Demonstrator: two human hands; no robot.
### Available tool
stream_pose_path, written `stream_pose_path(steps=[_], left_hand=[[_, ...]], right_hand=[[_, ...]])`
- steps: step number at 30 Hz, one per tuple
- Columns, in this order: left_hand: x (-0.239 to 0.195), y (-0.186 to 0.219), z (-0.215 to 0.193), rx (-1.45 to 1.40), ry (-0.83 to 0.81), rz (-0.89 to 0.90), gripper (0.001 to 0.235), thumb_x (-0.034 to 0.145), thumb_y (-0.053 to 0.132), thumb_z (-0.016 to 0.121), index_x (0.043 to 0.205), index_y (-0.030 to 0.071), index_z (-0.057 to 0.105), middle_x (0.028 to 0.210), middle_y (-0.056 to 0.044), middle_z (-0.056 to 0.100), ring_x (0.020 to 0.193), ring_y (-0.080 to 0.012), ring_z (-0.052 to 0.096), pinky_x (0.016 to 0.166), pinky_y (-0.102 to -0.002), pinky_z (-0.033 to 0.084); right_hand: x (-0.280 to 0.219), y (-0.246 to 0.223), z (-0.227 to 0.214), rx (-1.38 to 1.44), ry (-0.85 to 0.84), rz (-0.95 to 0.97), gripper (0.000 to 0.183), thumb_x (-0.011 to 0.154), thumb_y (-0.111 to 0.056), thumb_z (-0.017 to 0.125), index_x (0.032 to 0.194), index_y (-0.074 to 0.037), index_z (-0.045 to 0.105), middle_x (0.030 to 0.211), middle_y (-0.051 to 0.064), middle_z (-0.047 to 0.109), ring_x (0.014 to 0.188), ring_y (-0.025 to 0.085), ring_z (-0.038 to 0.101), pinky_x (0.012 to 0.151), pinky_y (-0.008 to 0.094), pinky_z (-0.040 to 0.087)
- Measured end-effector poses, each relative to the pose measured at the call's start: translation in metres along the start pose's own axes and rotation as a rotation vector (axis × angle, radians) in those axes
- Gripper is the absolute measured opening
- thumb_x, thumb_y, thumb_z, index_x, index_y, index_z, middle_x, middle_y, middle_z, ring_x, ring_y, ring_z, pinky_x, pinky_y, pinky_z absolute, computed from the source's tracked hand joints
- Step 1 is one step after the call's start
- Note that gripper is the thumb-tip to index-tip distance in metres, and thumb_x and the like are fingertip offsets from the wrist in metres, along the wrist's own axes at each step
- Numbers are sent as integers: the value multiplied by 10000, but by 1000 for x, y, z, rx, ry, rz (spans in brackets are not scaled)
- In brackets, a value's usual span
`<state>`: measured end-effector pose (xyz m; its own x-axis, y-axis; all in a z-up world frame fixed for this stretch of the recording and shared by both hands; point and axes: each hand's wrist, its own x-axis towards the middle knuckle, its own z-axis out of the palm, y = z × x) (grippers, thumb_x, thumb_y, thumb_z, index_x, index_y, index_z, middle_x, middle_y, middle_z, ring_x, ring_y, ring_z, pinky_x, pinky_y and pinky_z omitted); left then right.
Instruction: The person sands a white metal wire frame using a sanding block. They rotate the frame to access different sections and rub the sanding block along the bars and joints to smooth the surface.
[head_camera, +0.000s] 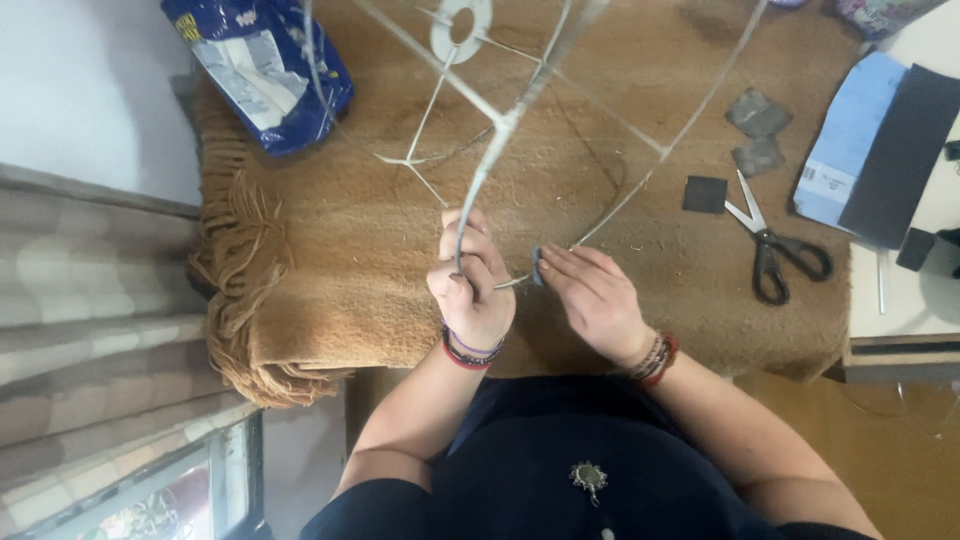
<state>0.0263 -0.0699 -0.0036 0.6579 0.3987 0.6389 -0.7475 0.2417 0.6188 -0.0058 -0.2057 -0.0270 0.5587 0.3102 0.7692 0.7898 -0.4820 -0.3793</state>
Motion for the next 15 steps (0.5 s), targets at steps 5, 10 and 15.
stream_pose_path(steps=[5, 10, 15], left_hand=[[-12, -12, -11, -114, 18, -39, 645, 1047, 471, 453, 472, 200, 349, 643, -17, 372, 820, -241, 338, 821, -339, 347], [9, 14, 18, -111, 13, -62, 648, 1046, 454, 485, 474, 175, 361, 680, -26, 366, 830, -248, 337, 788, -342, 354], [17, 14, 22, -171, 27, -45, 646, 1070, 470, 410, 491, 205, 304, 645, -18, 323, 775, -249, 335, 717, -342, 339]], right_hand=[[14, -18, 2, 99, 69, 64, 260, 1029, -79, 538, 1117, -6, 771, 1150, 178, 773, 984, 312, 773, 932, 463, 591], [-1, 1, -1, 3, 11, -11, 324, 1058, -122, 466, 1140, 18, 747, 1155, 205, 757, 1005, 339, 757, 948, 488, 578], [10, 0, -4, 7, 46, -40, 326, 1058, -127, 469, 1139, -8, 761, 1186, 189, 759, 1035, 317, 762, 966, 474, 576]])
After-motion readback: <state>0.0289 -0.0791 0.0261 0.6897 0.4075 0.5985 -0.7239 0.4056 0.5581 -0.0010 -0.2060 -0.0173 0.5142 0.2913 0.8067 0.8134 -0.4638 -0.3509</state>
